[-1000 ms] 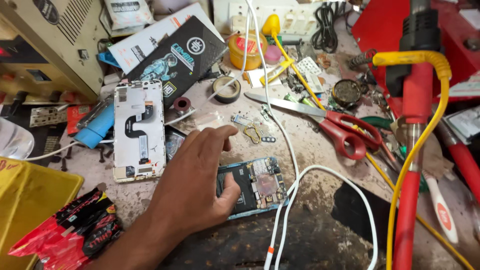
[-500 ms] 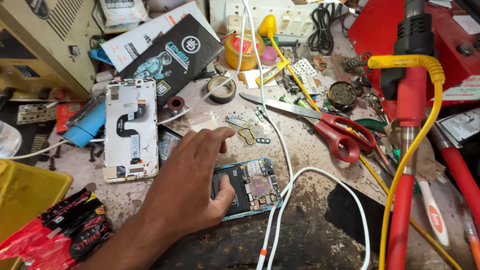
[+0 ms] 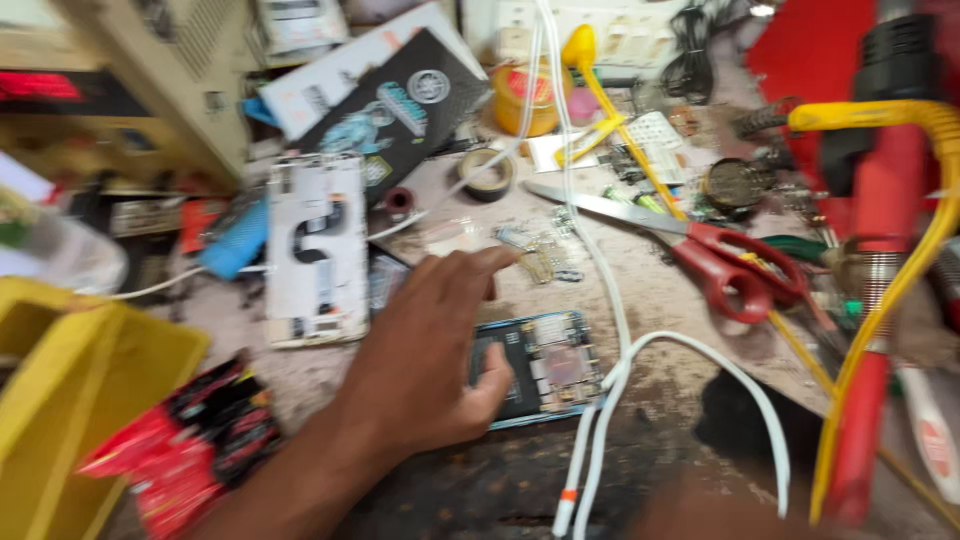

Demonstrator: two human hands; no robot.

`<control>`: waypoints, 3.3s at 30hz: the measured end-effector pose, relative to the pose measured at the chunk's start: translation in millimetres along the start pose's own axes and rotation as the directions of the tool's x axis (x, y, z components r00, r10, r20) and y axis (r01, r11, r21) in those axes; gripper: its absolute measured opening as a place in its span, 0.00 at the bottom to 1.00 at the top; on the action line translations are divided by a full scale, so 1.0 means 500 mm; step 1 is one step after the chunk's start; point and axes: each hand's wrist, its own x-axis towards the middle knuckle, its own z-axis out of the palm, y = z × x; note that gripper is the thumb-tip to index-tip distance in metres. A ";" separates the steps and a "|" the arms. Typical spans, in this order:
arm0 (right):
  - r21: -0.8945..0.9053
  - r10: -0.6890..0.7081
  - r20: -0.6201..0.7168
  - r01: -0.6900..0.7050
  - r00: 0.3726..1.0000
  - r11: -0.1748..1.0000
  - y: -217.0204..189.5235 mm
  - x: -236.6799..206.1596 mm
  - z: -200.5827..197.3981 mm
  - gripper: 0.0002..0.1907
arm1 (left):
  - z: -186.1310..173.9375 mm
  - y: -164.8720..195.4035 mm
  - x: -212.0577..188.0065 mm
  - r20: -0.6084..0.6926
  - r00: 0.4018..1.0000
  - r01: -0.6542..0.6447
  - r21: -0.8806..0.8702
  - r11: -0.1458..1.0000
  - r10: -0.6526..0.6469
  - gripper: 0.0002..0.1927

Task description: The person repairs a disassembled smartphone on a cluttered workbench. They remove the back cover and battery, disconnect a cable, use tweezers to lift small components from the motherboard, pry at the board with a metal tool, and drive screws with a screwdriver while repositioning the phone chassis.

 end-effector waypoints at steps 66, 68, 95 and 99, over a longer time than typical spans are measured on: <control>-0.790 0.455 -0.450 -0.580 0.769 0.198 0.041 0.033 -0.143 0.48 | 0.045 0.032 -0.027 0.009 0.999 -0.033 0.008 0.999 0.033 0.34; -0.833 0.414 -0.380 -0.501 0.827 0.236 0.041 0.033 -0.144 0.46 | 0.052 0.033 -0.027 0.026 1.000 0.010 0.008 1.000 -0.010 0.35; -0.822 0.436 -0.349 -0.494 0.830 0.283 0.025 0.028 -0.146 0.48 | 0.046 0.044 -0.003 0.232 0.938 0.265 -0.006 0.964 -0.257 0.47; -0.855 0.383 -0.282 -0.411 0.880 0.315 0.021 0.037 -0.141 0.48 | 0.035 0.051 0.043 0.384 0.861 0.321 0.101 0.942 -0.334 0.48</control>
